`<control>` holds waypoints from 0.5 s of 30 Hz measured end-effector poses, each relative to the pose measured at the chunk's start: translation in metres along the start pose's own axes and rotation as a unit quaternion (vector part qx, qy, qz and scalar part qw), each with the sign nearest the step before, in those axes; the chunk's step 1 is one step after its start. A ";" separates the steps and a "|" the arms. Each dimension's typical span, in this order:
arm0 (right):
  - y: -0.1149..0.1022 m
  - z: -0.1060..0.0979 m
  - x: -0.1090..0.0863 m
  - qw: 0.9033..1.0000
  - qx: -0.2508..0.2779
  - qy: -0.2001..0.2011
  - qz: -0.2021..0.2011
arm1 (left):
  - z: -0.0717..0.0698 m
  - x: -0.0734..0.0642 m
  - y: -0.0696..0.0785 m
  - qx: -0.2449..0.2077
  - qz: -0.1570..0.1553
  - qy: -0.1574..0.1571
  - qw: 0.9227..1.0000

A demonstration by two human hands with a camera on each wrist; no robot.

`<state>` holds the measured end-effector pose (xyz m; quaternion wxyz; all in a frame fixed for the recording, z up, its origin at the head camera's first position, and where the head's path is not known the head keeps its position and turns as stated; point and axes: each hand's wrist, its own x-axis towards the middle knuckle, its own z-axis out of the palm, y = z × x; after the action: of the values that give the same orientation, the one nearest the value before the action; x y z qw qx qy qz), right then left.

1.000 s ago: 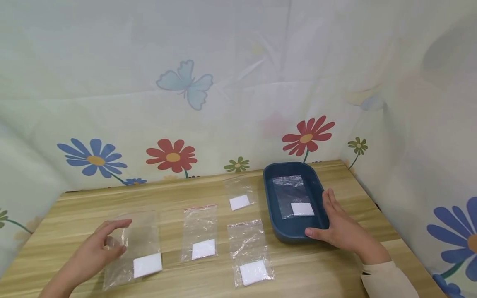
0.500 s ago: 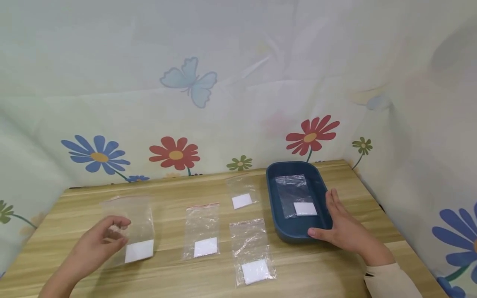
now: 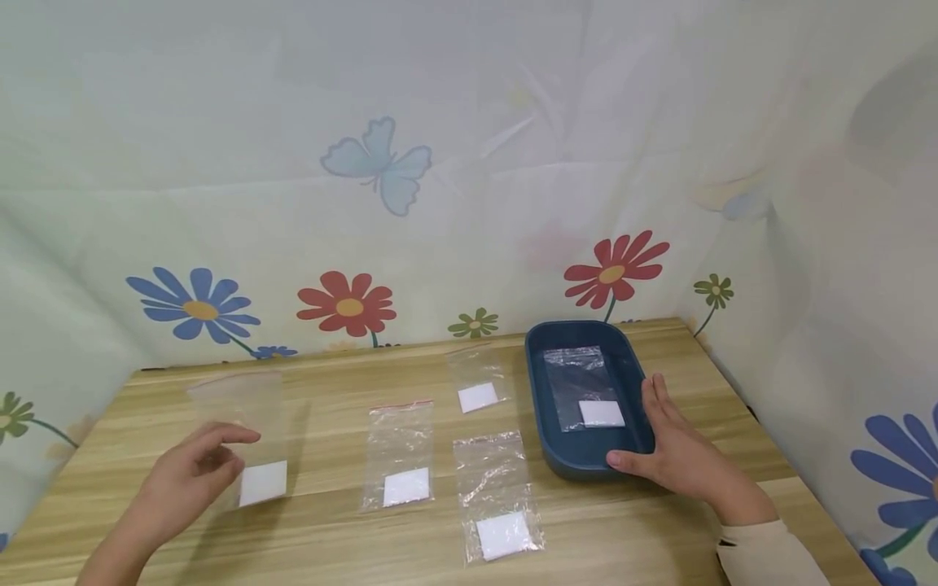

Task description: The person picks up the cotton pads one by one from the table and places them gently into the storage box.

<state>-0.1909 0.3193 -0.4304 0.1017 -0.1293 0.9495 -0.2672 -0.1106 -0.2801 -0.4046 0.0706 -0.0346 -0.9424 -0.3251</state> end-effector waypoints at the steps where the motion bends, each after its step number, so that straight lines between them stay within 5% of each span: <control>1: 0.000 0.000 0.000 1.000 0.000 0.000 0.001 | -0.001 0.000 0.001 0.005 -0.013 -0.008 1.000; 6: 0.002 0.001 -0.001 1.000 -0.004 0.001 0.005 | -0.003 0.002 0.001 0.027 -0.044 -0.036 0.998; 15: 0.001 0.001 -0.001 1.000 -0.009 0.002 -0.004 | -0.004 0.000 -0.004 0.041 -0.023 -0.023 0.999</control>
<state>-0.1900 0.3198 -0.4317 0.0975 -0.1331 0.9516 -0.2593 -0.1109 -0.2853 -0.4042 0.0431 -0.0172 -0.9568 -0.2872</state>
